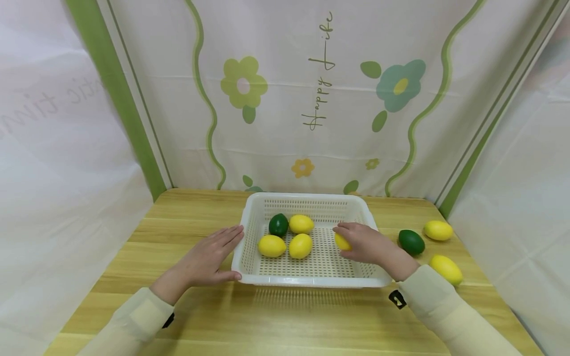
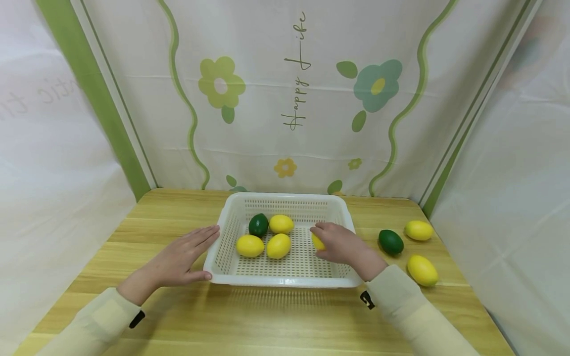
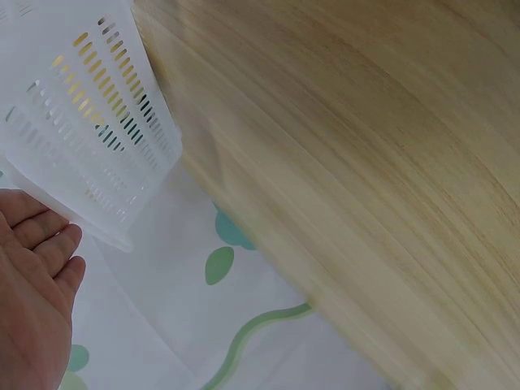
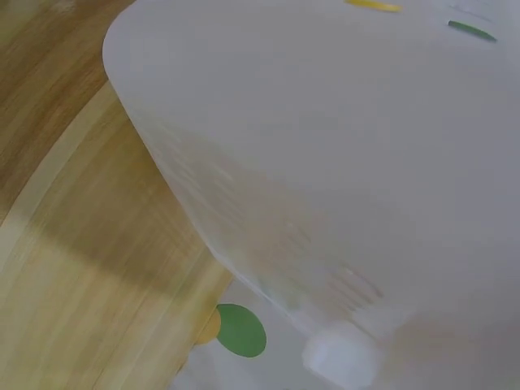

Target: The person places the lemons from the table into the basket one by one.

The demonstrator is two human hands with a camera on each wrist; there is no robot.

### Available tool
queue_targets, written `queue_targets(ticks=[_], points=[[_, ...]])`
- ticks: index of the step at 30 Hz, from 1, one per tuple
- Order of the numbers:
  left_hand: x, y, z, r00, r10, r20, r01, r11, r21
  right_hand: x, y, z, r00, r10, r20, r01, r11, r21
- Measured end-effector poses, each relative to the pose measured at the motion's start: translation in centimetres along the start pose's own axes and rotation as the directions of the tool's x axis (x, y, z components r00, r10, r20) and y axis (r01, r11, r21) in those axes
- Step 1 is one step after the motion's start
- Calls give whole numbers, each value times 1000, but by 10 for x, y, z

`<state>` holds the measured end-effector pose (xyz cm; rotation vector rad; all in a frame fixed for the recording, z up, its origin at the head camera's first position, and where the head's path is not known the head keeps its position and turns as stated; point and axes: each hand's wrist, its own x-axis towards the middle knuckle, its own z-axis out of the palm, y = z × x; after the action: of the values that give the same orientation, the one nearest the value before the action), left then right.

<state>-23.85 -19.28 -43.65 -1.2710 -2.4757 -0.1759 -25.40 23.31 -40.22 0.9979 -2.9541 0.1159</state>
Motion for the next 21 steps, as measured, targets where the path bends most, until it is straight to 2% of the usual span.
queue_targets(ticks=[11, 21], points=[[0, -1, 2, 1000, -1, 3, 1, 1000, -2, -5, -1, -8, 998, 0, -64, 0, 1000, 9], [0, -1, 3, 1000, 6, -3, -6, 1000, 3, -9, 3, -13, 988, -35, -148, 34, 999, -10]])
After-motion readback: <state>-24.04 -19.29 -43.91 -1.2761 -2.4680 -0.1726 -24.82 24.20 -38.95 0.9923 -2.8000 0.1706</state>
